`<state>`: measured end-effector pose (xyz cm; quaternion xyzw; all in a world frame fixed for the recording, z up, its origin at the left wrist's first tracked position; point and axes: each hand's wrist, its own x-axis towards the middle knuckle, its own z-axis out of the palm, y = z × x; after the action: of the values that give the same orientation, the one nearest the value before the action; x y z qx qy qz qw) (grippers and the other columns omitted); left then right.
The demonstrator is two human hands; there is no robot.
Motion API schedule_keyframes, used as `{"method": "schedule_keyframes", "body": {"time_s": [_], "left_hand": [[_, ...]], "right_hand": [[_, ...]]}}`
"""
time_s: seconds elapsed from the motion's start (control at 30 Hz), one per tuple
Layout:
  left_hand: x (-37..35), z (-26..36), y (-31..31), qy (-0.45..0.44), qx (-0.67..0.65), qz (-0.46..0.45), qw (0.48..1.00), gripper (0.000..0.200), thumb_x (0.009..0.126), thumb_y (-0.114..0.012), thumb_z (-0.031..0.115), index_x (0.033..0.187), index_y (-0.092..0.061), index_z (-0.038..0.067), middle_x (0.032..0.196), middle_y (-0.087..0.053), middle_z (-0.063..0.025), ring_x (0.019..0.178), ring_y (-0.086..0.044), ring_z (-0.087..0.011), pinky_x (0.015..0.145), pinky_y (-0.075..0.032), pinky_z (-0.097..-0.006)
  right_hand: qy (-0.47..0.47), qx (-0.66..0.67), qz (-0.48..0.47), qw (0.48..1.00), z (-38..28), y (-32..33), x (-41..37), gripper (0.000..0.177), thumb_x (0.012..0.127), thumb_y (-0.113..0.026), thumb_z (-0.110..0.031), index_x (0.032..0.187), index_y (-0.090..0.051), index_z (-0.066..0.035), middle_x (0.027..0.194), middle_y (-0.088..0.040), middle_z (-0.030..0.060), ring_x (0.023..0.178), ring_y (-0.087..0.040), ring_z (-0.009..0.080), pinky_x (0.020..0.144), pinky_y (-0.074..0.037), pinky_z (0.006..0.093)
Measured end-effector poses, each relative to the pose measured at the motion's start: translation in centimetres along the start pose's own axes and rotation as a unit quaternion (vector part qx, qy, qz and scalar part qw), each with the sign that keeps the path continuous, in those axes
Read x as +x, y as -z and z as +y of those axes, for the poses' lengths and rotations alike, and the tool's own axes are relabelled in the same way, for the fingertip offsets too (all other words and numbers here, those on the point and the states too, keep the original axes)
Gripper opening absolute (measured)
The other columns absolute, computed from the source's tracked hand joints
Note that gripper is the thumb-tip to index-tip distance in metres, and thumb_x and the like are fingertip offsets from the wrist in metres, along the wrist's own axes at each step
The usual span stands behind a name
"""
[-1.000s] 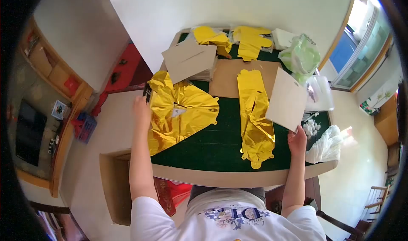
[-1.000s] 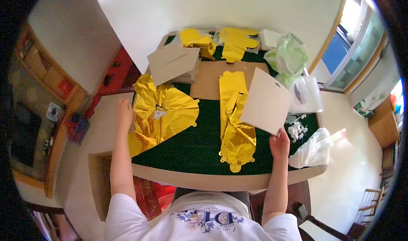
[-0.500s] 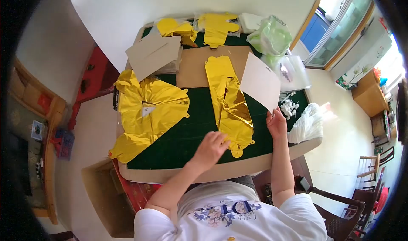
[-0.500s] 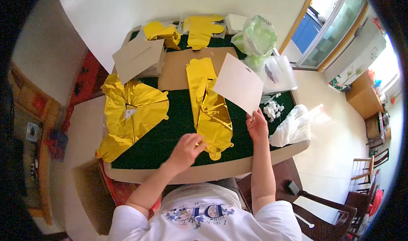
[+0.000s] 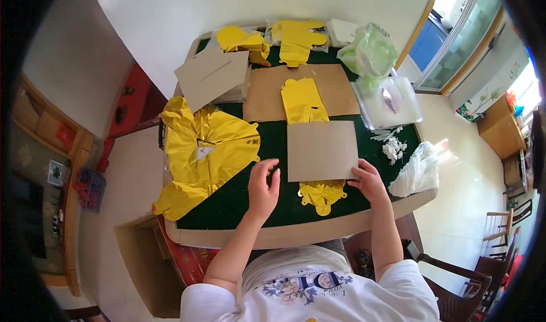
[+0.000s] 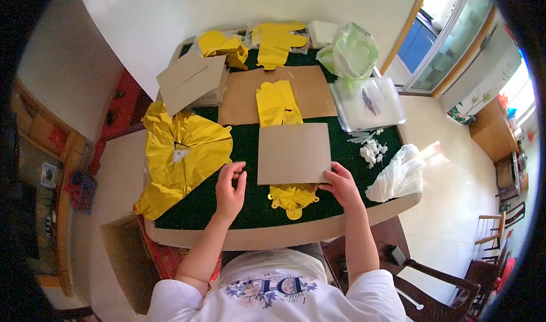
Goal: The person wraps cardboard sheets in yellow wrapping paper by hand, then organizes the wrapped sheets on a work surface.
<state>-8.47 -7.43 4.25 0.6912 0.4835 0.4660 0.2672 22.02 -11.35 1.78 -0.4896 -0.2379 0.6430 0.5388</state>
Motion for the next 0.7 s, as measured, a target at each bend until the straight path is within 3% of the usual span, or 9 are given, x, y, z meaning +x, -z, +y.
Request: {"method": "schedule_keyframes", "body": {"time_s": [0.1, 0.13, 0.2, 0.3, 0.5, 0.7], "left_hand": [[1.1, 0.7, -1.2, -0.149, 0.103, -0.023, 0.983, 0.028, 0.086, -0.061, 0.005, 0.114, -0.058, 0.006, 0.121, -0.057, -0.0141, 0.112, -0.055, -0.0313, 0.095, -0.045, -0.0409], [1.1, 0.0, -2.2, -0.157, 0.128, -0.087, 0.975, 0.032, 0.09, -0.06, 0.015, 0.121, -0.056, 0.008, 0.132, -0.05, -0.0157, 0.126, -0.044, -0.0334, 0.106, -0.035, -0.0454], [0.9, -0.6, -3.7, -0.177, 0.197, -0.151, 0.952, 0.035, 0.091, -0.059, 0.021, 0.124, -0.055, 0.01, 0.134, -0.048, -0.016, 0.129, -0.041, -0.0335, 0.108, -0.032, -0.048], [0.6, -2.6, -5.0, -0.166, 0.256, -0.212, 0.928, 0.04, 0.092, -0.057, 0.029, 0.128, -0.054, 0.012, 0.138, -0.044, -0.0147, 0.132, -0.037, -0.0325, 0.11, -0.029, -0.0508], [0.5, -2.8, -4.8, -0.164, 0.255, -0.215, 0.928, 0.039, 0.091, -0.058, 0.028, 0.128, -0.054, 0.015, 0.139, -0.044, -0.0121, 0.133, -0.036, -0.0309, 0.11, -0.028, -0.0504], [0.5, -2.6, -4.8, -0.16, 0.252, -0.215, 0.93, 0.04, 0.09, -0.059, 0.027, 0.128, -0.055, 0.016, 0.138, -0.045, -0.0122, 0.132, -0.036, -0.0307, 0.11, -0.028, -0.0503]], "right_hand": [[0.009, -0.052, 0.0, 0.999, -0.8, -1.3, 0.3, 0.025, 0.09, -0.058, -0.008, 0.115, -0.055, -0.005, 0.097, -0.064, 0.0038, 0.084, -0.065, 0.0134, 0.067, -0.058, 0.0283], [0.011, -0.067, 0.012, 0.998, -0.8, -1.5, 0.6, 0.025, 0.09, -0.058, -0.009, 0.115, -0.055, -0.004, 0.096, -0.064, 0.0047, 0.083, -0.065, 0.0135, 0.066, -0.058, 0.0281], [0.015, -0.096, 0.035, 0.995, -0.7, -1.7, 1.2, 0.026, 0.09, -0.058, -0.009, 0.115, -0.055, -0.003, 0.094, -0.064, 0.0064, 0.081, -0.065, 0.0138, 0.064, -0.057, 0.0277], [0.166, -0.342, 0.162, 0.911, -0.2, -1.4, 0.8, 0.025, 0.091, -0.058, -0.011, 0.113, -0.055, 0.0, 0.088, -0.064, 0.0084, 0.074, -0.065, 0.0132, 0.058, -0.055, 0.0263], [-0.005, -0.311, 0.091, 0.946, 0.7, -0.9, -2.5, 0.021, 0.093, -0.056, -0.013, 0.108, -0.058, 0.002, 0.067, -0.063, 0.0081, 0.052, -0.06, 0.0118, 0.045, -0.048, 0.024], [-0.056, -0.292, 0.085, 0.951, 0.5, -2.0, -2.9, 0.023, 0.095, -0.055, -0.019, 0.105, -0.06, 0.002, 0.06, -0.061, 0.0065, 0.043, -0.056, 0.0109, 0.039, -0.044, 0.023]]}}
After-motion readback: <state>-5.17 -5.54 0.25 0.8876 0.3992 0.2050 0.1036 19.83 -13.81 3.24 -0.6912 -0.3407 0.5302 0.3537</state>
